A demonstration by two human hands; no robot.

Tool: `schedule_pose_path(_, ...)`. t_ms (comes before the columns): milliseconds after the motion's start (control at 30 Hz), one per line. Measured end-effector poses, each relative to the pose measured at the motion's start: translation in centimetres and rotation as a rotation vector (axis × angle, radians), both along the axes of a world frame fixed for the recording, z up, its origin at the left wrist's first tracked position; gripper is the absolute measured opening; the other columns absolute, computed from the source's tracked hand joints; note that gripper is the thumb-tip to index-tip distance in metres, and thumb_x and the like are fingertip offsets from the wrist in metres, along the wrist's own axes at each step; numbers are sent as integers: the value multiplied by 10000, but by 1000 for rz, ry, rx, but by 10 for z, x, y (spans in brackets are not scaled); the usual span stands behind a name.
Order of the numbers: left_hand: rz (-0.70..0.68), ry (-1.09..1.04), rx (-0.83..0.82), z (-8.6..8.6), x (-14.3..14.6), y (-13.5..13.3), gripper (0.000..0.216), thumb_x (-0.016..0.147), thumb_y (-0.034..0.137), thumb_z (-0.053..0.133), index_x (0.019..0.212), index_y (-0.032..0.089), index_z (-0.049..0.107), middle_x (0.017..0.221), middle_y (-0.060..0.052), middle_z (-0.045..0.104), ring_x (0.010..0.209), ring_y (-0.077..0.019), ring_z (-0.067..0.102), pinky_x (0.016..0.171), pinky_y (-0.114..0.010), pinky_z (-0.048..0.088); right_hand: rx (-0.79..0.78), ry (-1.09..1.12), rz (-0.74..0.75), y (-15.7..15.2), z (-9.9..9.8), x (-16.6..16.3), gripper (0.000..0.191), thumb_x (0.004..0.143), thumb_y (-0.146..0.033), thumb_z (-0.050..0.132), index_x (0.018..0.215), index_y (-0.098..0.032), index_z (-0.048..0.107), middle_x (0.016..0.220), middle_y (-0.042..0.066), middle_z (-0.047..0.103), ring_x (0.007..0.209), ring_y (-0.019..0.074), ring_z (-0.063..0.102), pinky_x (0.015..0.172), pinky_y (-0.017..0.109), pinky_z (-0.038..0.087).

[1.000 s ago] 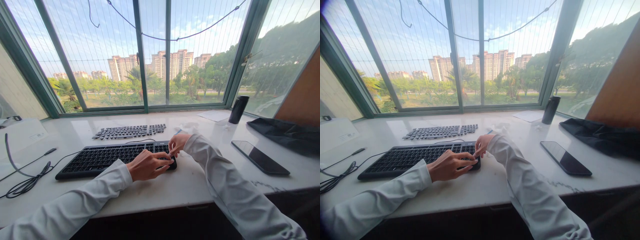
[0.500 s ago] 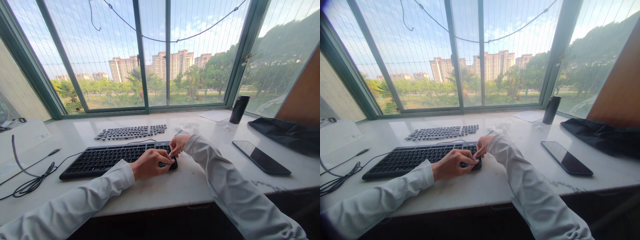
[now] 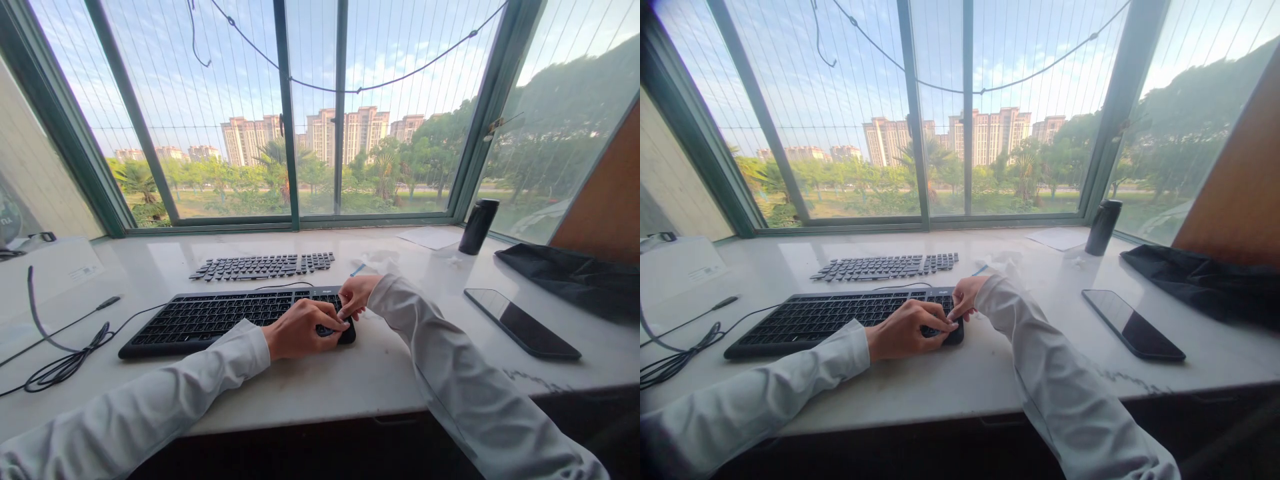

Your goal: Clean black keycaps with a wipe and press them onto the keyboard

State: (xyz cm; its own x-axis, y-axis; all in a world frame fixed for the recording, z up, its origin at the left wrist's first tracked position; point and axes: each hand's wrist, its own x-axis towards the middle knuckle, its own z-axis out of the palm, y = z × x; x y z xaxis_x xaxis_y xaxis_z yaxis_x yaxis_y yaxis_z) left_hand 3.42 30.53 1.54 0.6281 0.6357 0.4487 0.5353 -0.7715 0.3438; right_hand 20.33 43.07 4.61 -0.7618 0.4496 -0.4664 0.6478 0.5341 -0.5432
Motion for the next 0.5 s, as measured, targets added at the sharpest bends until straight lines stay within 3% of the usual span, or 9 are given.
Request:
schedule_pose_path(267, 7, 50, 23, 5, 3, 0, 239, 819, 206, 556, 972, 221, 739, 931, -19, 702, 796, -112, 655, 778, -201, 486, -87, 65, 7, 7, -9, 2, 564, 481, -626, 766, 638, -164, 482, 566, -32, 613, 537, 90, 518, 529, 221, 393)
schedule_pose_path(500, 32, 180, 94, 10, 7, -5, 234, 832, 221, 519, 923, 232, 734, 939, -14, 699, 778, -120, 651, 723, -206, 486, -38, 90, 29, 6, -11, 4, 367, 653, -454, 738, 648, -165, 510, 544, -32, 615, 548, 97, 543, 537, 224, 390)
